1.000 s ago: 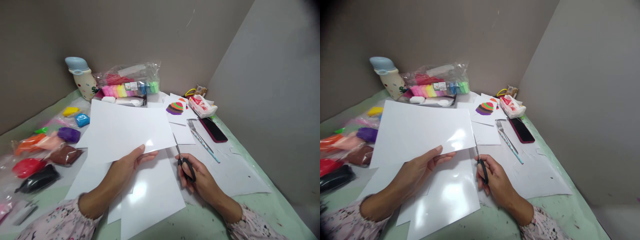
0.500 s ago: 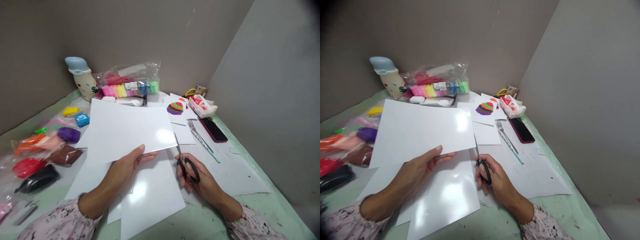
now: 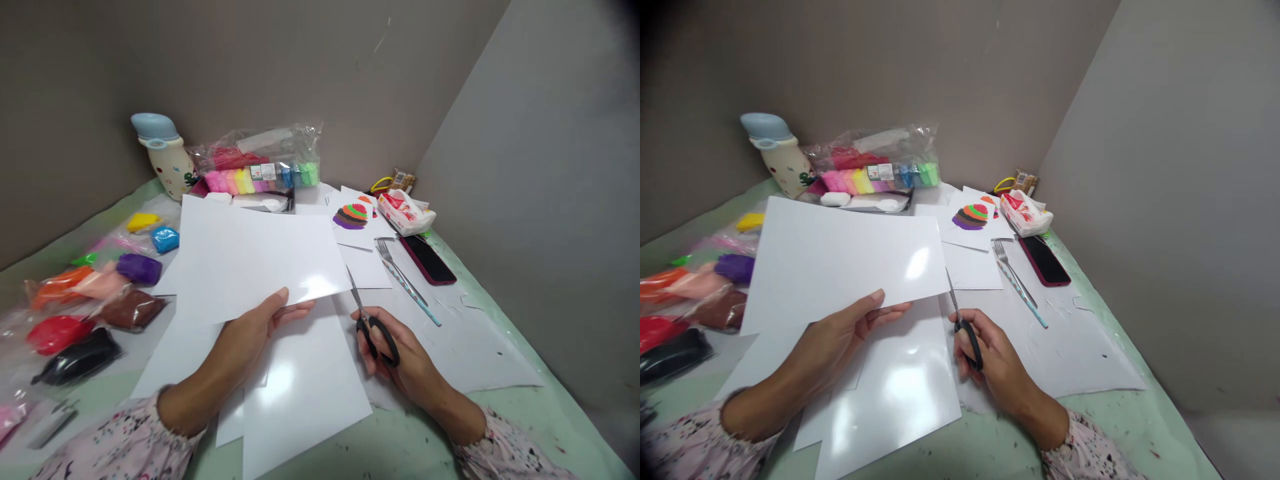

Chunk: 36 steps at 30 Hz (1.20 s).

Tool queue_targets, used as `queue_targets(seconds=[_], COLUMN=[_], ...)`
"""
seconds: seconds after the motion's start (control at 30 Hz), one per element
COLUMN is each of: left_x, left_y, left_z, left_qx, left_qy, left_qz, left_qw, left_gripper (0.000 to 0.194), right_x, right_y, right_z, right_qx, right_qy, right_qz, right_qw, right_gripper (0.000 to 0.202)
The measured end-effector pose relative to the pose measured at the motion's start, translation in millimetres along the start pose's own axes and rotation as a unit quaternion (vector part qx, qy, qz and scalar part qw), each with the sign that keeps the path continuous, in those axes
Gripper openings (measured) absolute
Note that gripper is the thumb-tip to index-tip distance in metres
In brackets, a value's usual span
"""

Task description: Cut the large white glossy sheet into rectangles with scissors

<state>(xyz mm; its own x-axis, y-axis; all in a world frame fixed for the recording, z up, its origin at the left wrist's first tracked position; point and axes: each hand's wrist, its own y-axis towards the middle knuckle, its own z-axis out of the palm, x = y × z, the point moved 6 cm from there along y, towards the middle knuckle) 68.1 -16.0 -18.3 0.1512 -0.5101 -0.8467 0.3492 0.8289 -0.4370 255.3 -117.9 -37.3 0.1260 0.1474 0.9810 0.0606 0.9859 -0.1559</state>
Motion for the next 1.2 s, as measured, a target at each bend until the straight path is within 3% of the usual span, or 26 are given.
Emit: queue_targets(seconds=[0.33, 1.03, 1.2], left_x=[-4.5, -3.9, -5.1], left_y=[-3.8, -3.4, -4.9], left_z=[3.4, 3.6, 5.3], left_qx=[0.005, 0.022, 0.017], left_qy=[0.009, -0.006, -0.012], left_qz=[0.012, 0.010, 0.008], left_qw=[1.000, 1.000, 1.000], left_gripper=[0.024, 0.022, 0.027], right_x=[-0.7, 0.8, -0.2], right_y=[-2.0, -1.0, -0.9], right_z=[0.6, 1.8, 3.9], right_qx=[0.022, -0.010, 0.015], right_qy=[0.026, 0.018, 0.025], right_qz=[-0.021, 0.012, 0.004], right_qw=[0.999, 1.000, 1.000], right_gripper=[0.034, 0.038, 0.035])
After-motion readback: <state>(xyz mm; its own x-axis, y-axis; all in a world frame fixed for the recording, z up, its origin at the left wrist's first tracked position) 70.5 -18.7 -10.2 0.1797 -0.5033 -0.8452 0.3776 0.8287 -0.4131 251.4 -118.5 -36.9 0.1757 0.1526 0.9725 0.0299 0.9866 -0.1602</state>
